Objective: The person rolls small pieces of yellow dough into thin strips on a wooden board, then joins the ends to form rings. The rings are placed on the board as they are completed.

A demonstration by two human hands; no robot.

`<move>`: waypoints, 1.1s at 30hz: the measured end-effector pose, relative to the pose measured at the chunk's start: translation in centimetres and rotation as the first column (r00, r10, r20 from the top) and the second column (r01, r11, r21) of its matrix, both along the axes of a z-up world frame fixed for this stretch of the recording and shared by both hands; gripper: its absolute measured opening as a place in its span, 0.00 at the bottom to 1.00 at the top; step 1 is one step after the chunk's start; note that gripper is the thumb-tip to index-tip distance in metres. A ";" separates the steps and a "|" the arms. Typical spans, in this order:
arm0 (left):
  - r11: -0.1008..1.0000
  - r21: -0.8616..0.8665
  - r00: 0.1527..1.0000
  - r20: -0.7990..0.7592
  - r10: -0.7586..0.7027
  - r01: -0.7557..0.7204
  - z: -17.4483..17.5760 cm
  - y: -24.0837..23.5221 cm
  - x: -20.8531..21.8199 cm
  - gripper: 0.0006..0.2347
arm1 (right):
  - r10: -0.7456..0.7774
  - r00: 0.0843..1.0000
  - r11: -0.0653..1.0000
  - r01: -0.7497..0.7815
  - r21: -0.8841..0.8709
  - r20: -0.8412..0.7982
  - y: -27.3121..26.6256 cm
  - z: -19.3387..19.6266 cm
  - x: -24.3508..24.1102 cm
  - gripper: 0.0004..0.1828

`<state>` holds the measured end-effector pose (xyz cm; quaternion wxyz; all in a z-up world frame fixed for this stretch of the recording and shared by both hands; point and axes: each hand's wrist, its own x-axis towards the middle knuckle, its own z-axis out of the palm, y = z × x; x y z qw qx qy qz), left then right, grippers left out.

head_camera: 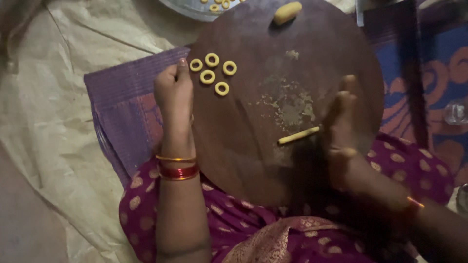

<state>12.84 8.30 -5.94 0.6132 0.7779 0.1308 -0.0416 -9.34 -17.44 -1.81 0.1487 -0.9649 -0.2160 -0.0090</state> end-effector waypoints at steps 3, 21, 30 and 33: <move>0.996 -0.085 0.998 -0.053 0.022 -0.027 -0.3 -0.1 -0.1 0.18 | -0.024 0.999 0.999 0.023 -0.029 -0.040 -0.5 0.4 -1.1 0.49; 0.998 0.054 0.998 -0.058 0.031 -0.027 -0.7 -0.3 -0.1 0.17 | 0.112 0.993 0.983 -0.115 -0.142 -0.027 -1.7 0.8 7.1 0.53; 0.997 -0.082 0.999 -0.030 0.012 -0.014 -0.2 -0.3 -0.4 0.15 | 0.094 0.994 0.983 -0.100 -0.153 -0.048 -0.8 1.3 0.7 0.51; 1.000 -0.013 0.999 -0.036 -0.001 0.001 0.0 -0.4 0.1 0.16 | 0.068 0.998 0.958 -0.062 -0.280 0.013 1.9 0.5 3.8 0.53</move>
